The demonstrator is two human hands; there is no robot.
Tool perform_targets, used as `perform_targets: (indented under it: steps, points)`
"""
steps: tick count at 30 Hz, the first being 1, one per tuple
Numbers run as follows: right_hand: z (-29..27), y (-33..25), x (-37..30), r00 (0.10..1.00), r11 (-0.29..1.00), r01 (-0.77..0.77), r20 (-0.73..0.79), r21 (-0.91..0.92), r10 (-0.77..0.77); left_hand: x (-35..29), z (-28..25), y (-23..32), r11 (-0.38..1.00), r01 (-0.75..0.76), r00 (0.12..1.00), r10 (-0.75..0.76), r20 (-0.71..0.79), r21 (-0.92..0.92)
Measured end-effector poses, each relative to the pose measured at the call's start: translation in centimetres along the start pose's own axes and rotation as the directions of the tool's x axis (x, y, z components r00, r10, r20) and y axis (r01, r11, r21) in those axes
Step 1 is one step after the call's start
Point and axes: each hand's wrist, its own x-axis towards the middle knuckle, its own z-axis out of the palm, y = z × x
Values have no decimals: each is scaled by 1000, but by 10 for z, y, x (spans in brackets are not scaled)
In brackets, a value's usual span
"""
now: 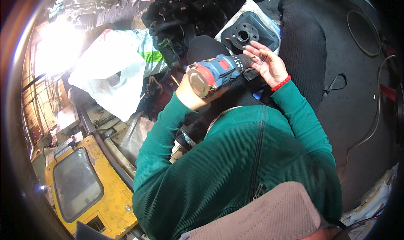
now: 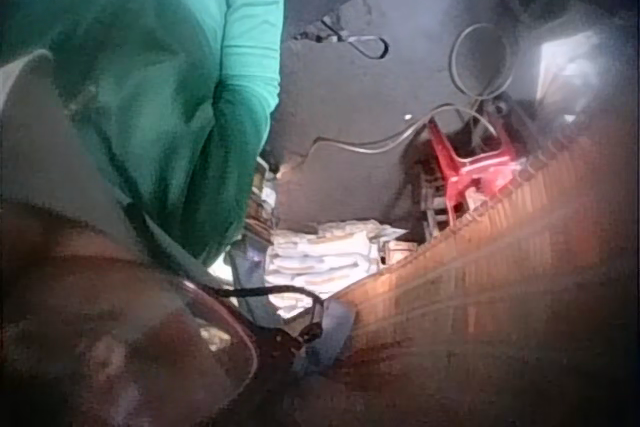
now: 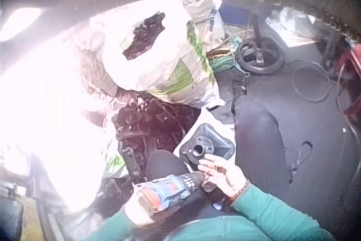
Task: The person repeatedly retrieves black plastic components from a white bag, places them on a larger base part on their lap, and uses a cordless impact driver to fasten them. They continue this cycle of retrieving, positioning, and fastening multiple parts.
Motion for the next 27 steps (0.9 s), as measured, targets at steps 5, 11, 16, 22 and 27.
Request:
perform_targets:
  steps: [5,11,16,22,27]
  points:
    - [-1,2,-4,998,997,-52,26,-59,54,-5,-12,-4,999,-12,999,10,39,36]
    - [-4,2,-2,996,995,-85,45,54,82,-3,-14,4,999,38,999,-38,6,32]
    - [1,4,-3,987,966,-157,1,205,161,-1,3,-10,966,-125,992,128,3,226]
    - [-21,16,14,972,889,-233,59,394,229,8,16,1,988,128,989,-134,64,87]
    - [-16,24,28,984,905,-94,-101,416,149,26,18,-12,996,79,996,-77,-36,33]
